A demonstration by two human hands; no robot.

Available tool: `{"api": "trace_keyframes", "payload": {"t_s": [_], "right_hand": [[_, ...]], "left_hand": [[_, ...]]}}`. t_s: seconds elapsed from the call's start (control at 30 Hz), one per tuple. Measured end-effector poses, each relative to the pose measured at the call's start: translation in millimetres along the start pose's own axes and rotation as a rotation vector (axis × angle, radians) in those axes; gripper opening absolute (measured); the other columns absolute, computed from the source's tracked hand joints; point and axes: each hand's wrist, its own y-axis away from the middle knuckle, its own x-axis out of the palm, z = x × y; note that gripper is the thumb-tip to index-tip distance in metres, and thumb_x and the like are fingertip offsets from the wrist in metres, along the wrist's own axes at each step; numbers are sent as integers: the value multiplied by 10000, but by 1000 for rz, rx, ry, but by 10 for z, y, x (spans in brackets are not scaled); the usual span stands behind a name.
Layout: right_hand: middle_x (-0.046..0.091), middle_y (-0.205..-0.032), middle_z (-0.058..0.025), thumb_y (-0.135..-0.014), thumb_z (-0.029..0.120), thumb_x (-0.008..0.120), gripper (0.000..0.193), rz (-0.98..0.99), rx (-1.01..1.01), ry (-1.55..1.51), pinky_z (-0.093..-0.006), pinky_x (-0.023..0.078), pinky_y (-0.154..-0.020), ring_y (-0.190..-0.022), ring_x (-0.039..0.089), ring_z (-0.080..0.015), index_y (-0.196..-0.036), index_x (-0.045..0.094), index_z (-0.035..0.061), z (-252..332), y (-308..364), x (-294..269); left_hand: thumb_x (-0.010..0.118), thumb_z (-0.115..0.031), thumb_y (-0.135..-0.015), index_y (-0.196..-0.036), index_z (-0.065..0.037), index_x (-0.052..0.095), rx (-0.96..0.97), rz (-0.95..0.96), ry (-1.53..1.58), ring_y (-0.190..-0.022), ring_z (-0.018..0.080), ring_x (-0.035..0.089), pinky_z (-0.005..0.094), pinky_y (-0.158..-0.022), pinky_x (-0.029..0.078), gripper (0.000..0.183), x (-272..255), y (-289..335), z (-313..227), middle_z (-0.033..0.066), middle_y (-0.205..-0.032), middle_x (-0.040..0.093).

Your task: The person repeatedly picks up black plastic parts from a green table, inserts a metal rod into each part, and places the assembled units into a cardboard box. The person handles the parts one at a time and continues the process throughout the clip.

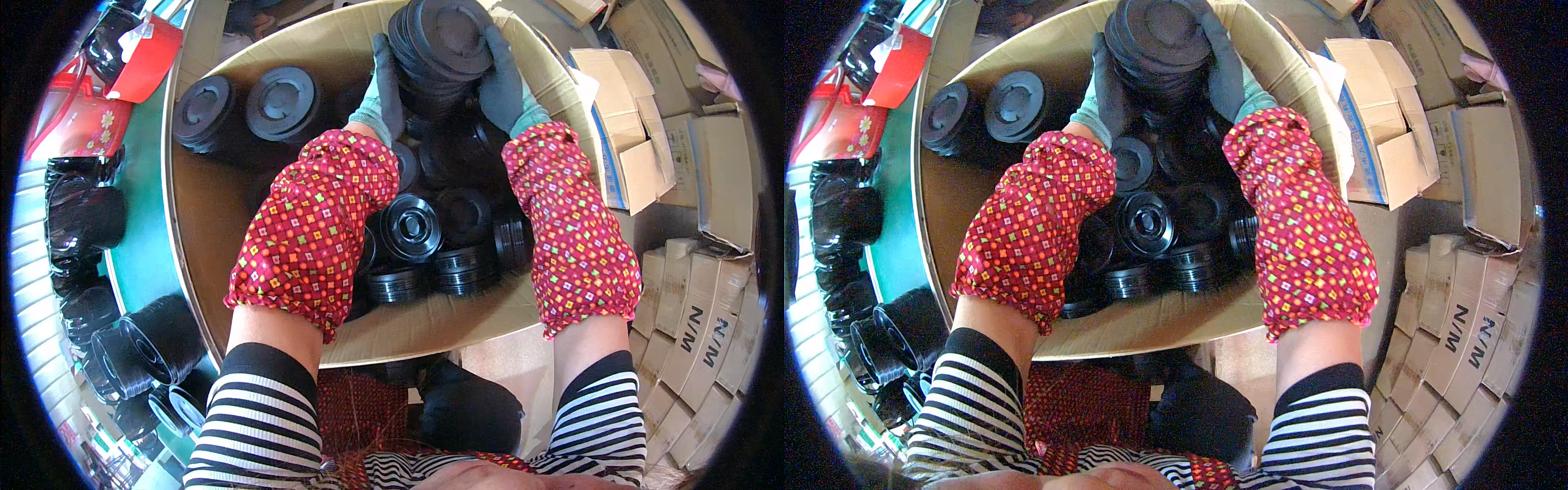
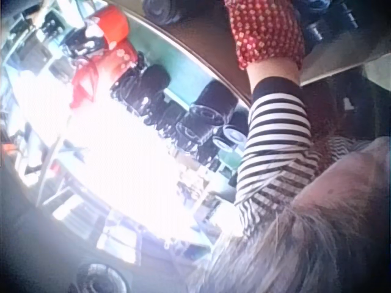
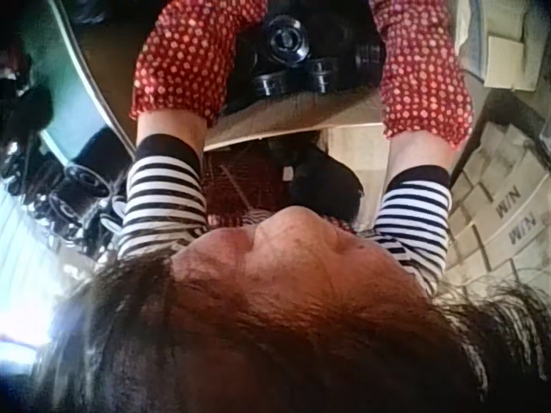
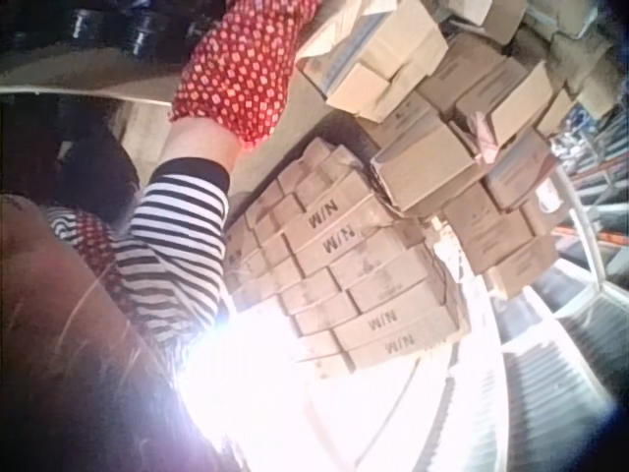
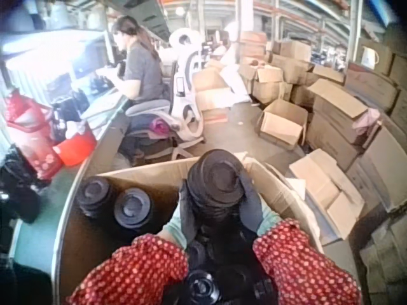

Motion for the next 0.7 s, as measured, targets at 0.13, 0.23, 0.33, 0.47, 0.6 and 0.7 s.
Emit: {"api": "trace_keyframes", "payload": {"t_s": [0.13,0.23,0.33,0.47,0.6,0.7], "right_hand": [[443,-1598,-184,-944,-96,652,741,-110,-342,400,-408,404,-1219,-1461,464,-298,-1608,345,25,131,-52,-62],[440,-1602,-157,-875,-24,788,880,-69,-65,148,-421,396,-1235,-1475,450,-295,-1618,319,37,445,122,-155],[449,-1625,-138,-868,54,826,880,-14,-136,622,-442,342,-1267,-1490,445,-299,-1616,362,69,1276,413,-75],[369,-1684,-157,-933,326,795,928,82,-47,662,-483,278,-1293,-1532,388,-346,-1662,284,67,2260,1089,161],[367,-1683,-182,-939,417,791,963,-187,249,-121,-489,265,-1300,-1552,362,-343,-1659,275,38,2025,2061,573],[333,-1703,-150,-1061,304,598,739,103,-10,194,-476,280,-1298,-1561,348,-314,-1674,248,83,2493,1887,1161]], "left_hand": [[427,-786,-1006,-1619,-204,440,146,5,-3,-1513,301,416,488,-1270,328,846,610,624,-304,48,-1657,459],[410,-793,-1005,-1635,-198,401,113,49,125,-1502,315,435,524,-1254,347,866,1077,1268,-487,73,-1642,476],[394,-609,-1066,-1637,-122,355,336,118,-36,-1526,305,384,483,-1263,323,751,1198,1905,-335,110,-1656,412],[399,-271,-1158,-1662,-27,231,1021,-458,-1481,-1571,314,279,411,-1296,248,584,837,2777,157,161,-1718,245],[390,-254,-1161,-1706,-59,116,633,-318,-674,-1621,264,183,398,-1330,152,641,816,4119,-130,124,-1770,149],[404,-318,-1158,-1691,-79,179,632,-385,-383,-1589,241,236,407,-1311,188,626,731,5027,-380,108,-1739,217]]}}
